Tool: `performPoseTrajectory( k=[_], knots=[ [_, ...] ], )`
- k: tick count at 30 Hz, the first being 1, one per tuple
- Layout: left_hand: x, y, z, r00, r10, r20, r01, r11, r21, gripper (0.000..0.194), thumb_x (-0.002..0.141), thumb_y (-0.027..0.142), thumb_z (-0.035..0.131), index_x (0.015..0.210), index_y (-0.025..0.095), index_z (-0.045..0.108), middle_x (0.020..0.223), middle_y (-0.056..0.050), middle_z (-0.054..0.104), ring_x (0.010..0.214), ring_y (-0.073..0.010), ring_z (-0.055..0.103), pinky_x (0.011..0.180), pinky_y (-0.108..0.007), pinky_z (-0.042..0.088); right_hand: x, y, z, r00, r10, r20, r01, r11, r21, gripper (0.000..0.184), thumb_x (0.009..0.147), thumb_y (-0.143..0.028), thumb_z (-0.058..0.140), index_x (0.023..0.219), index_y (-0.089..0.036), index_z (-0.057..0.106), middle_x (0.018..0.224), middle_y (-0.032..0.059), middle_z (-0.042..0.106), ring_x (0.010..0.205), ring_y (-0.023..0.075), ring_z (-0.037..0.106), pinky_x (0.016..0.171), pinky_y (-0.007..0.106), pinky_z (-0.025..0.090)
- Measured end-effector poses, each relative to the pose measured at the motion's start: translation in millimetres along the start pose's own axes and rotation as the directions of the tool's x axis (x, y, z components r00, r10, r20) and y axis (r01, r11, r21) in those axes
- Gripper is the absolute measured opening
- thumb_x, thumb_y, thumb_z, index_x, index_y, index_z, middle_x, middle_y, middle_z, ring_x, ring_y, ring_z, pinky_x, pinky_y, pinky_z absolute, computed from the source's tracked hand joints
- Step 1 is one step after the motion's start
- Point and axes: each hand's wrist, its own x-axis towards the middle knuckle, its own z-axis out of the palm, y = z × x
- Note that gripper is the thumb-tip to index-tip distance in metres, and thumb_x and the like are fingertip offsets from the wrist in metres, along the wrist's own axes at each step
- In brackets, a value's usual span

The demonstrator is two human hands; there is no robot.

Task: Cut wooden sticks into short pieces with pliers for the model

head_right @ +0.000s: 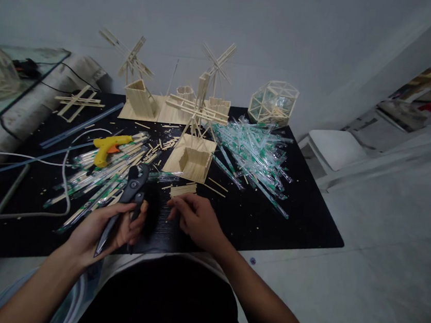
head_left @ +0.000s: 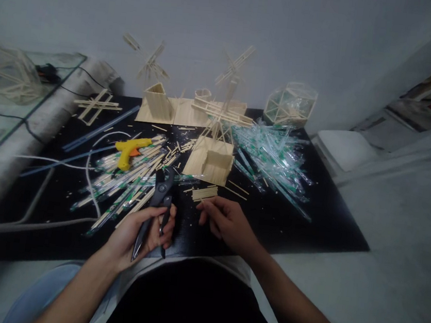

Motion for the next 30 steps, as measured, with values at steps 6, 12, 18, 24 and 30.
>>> performPoseTrajectory(
  k=[6, 12, 18, 24, 30],
  knots=[
    [3, 0, 1.8, 0.998, 0.043, -0.038, -0.043, 0.999, -0.004, 0.018, 0.086, 0.023, 0.059, 0.098, 0.011, 0.066, 0.071, -0.005, 0.061, 0.064, -0.0169, 0.06, 0.064, -0.032, 0.055, -2, 2, -4, 1.0, 0.001, -0.006, -0.001, 1.0, 0.005, 0.031, 0.095, -0.044, 0.058, 0.094, -0.015, 0.068, 0.07, -0.001, 0.064, 0.039, 0.0035, 0.039, 0.038, 0.019, 0.025],
    [3, -16, 8.8, 0.974, 0.14, -0.179, -0.103, 0.975, 0.199, 0.032, 0.082, 0.038, 0.073, 0.069, 0.017, 0.053, 0.048, 0.008, 0.04, 0.035, -0.0051, 0.031, 0.036, -0.019, 0.028, -6, 2, -5, 0.999, -0.042, -0.009, 0.043, 0.992, 0.12, 0.027, 0.095, -0.037, 0.06, 0.116, -0.021, 0.06, 0.072, -0.0033, 0.065, 0.047, 0.0071, 0.051, 0.042, 0.018, 0.036],
    [3, -36, 18.0, 0.941, 0.336, -0.03, -0.273, 0.81, 0.52, 0.037, 0.086, 0.05, 0.07, 0.073, 0.015, 0.062, 0.05, 0.003, 0.054, 0.04, -0.0078, 0.047, 0.044, -0.021, 0.034, -10, -1, -8, 0.992, -0.083, -0.094, 0.102, 0.971, 0.218, 0.025, 0.094, -0.039, 0.065, 0.104, -0.024, 0.047, 0.085, 0.0013, 0.077, 0.075, 0.0161, 0.073, 0.077, 0.032, 0.058],
    [-2, -37, 13.2, 0.949, 0.313, -0.033, -0.267, 0.857, 0.441, 0.028, 0.086, 0.042, 0.071, 0.078, 0.017, 0.06, 0.051, 0.003, 0.056, 0.041, -0.0094, 0.048, 0.044, -0.022, 0.033, -12, 3, -26, 0.968, -0.066, -0.241, 0.114, 0.975, 0.192, 0.034, 0.088, -0.045, 0.072, 0.092, -0.025, 0.046, 0.089, 0.0033, 0.079, 0.074, 0.0189, 0.074, 0.069, 0.031, 0.058],
    [0, -26, 12.7, 0.849, 0.495, -0.186, -0.426, 0.848, 0.315, 0.02, 0.079, 0.027, 0.077, 0.086, 0.018, 0.06, 0.055, 0.005, 0.055, 0.049, -0.0103, 0.049, 0.051, -0.024, 0.04, -11, 4, -50, 0.972, -0.029, -0.234, 0.036, 0.999, 0.024, 0.038, 0.078, -0.047, 0.081, 0.08, -0.021, 0.053, 0.078, 0.0033, 0.076, 0.069, 0.0173, 0.072, 0.064, 0.028, 0.055]
  ],
)
